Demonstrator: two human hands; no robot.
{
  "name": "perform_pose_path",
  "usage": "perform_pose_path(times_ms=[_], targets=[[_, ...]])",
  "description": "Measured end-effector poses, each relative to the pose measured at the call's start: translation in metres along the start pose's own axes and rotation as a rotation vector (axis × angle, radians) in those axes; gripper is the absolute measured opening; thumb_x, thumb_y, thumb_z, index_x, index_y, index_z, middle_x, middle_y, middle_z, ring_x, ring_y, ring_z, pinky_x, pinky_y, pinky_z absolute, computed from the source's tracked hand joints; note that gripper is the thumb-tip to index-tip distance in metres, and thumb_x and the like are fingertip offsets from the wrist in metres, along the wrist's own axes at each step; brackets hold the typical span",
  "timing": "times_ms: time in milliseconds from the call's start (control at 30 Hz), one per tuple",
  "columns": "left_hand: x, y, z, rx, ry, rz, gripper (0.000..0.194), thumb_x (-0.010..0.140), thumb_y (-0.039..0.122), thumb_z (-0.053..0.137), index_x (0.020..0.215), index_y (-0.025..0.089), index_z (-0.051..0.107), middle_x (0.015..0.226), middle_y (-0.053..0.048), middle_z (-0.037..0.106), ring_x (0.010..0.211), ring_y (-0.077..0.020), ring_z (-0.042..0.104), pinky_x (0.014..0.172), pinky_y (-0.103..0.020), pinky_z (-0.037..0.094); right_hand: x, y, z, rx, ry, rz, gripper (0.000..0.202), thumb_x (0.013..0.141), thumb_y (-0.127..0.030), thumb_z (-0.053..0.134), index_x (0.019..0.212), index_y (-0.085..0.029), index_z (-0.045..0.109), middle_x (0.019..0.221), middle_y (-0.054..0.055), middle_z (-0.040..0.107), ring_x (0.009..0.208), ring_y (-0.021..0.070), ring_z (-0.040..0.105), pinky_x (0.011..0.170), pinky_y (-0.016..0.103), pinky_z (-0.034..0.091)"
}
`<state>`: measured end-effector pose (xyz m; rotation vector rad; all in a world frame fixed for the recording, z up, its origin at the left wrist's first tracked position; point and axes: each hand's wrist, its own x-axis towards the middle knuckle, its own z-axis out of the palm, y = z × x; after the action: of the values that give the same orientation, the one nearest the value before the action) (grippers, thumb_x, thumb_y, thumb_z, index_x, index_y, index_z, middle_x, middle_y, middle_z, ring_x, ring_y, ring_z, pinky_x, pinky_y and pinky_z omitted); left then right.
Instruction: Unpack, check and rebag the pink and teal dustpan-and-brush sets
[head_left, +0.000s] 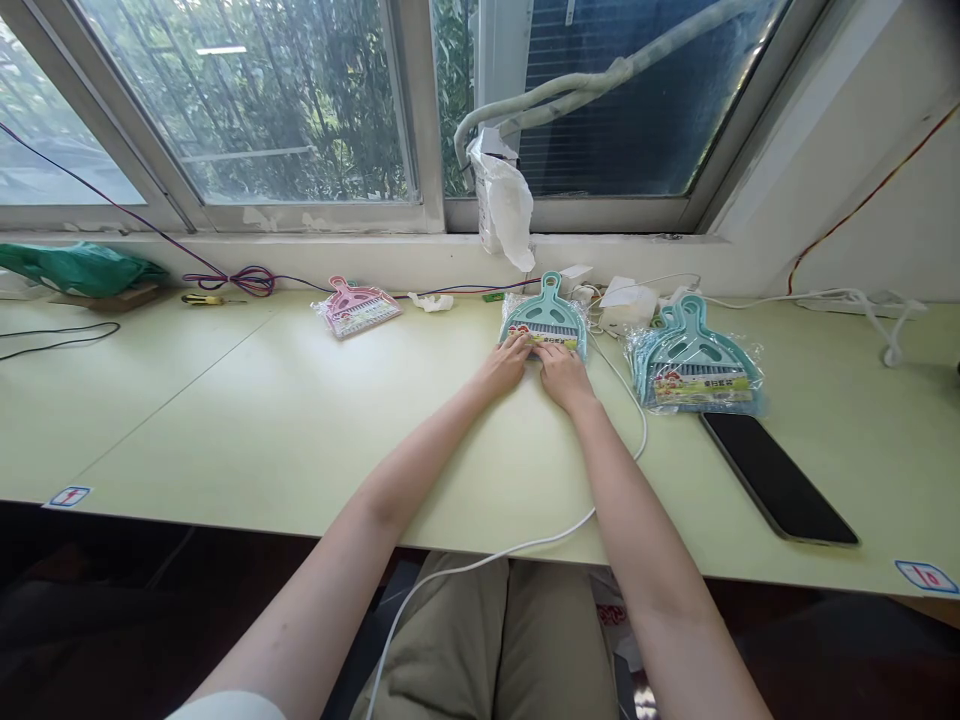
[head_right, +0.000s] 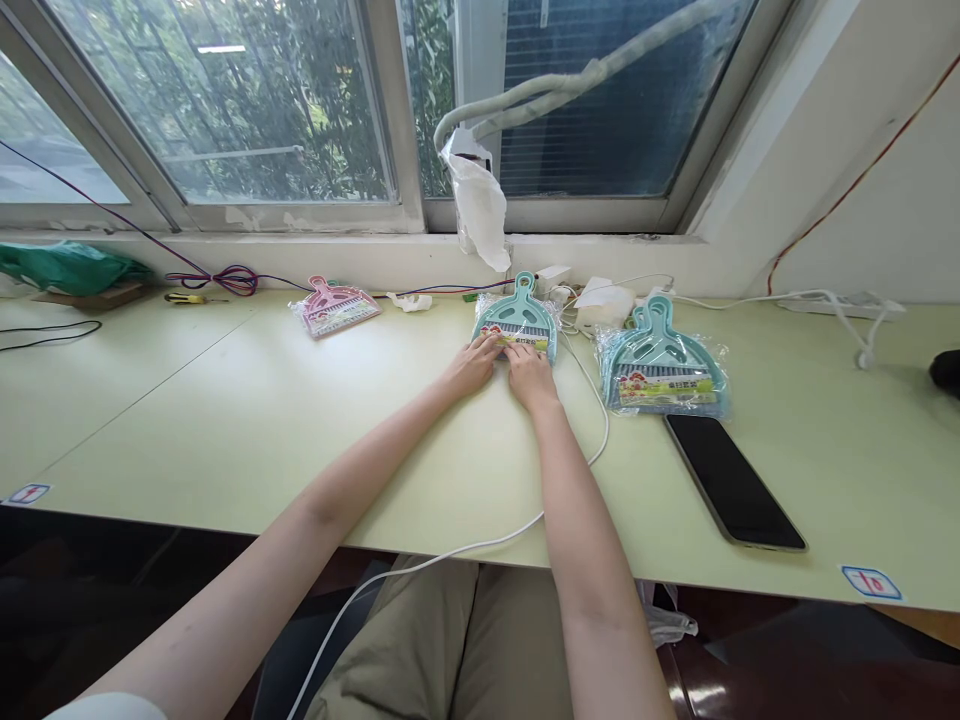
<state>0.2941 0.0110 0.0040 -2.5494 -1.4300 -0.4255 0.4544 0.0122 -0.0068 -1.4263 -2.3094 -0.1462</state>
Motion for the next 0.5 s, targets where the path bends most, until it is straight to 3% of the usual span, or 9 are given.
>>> perform_pose_path(times_ms=[167,500], targets=[[-0.0001,0.0002,-0.0001,-0.009,-0.023,0.038,0.049,0.093,0.013,0.034,0.140,0.012,0.048,0.143,-0.015,0.051,0.132,-0.0243,0.045,0.109,-0.039,0.042,-0.0008,-0.0005,-0.0003,0.002,-0.004,0.006,0.050,0.090,-0.008,0.037,0.137,-0.012,0.054,0.145,0.012,0.054,0.133,0.0255,0.046,0.104,0.044,0.038],[-0.0016,-0.0012,0.0047,0.008,-0.015,-0.015,0.050,0.094,0.015,0.034,0.143,0.013,0.047,0.150,-0.013,0.045,0.133,-0.0251,0.045,0.107,-0.039,0.044,0.0009,0.0038,0.0057,0.051,0.017,0.030,0.051,0.088,-0.007,0.039,0.137,-0.012,0.052,0.145,0.013,0.053,0.132,0.0254,0.046,0.106,0.043,0.038]])
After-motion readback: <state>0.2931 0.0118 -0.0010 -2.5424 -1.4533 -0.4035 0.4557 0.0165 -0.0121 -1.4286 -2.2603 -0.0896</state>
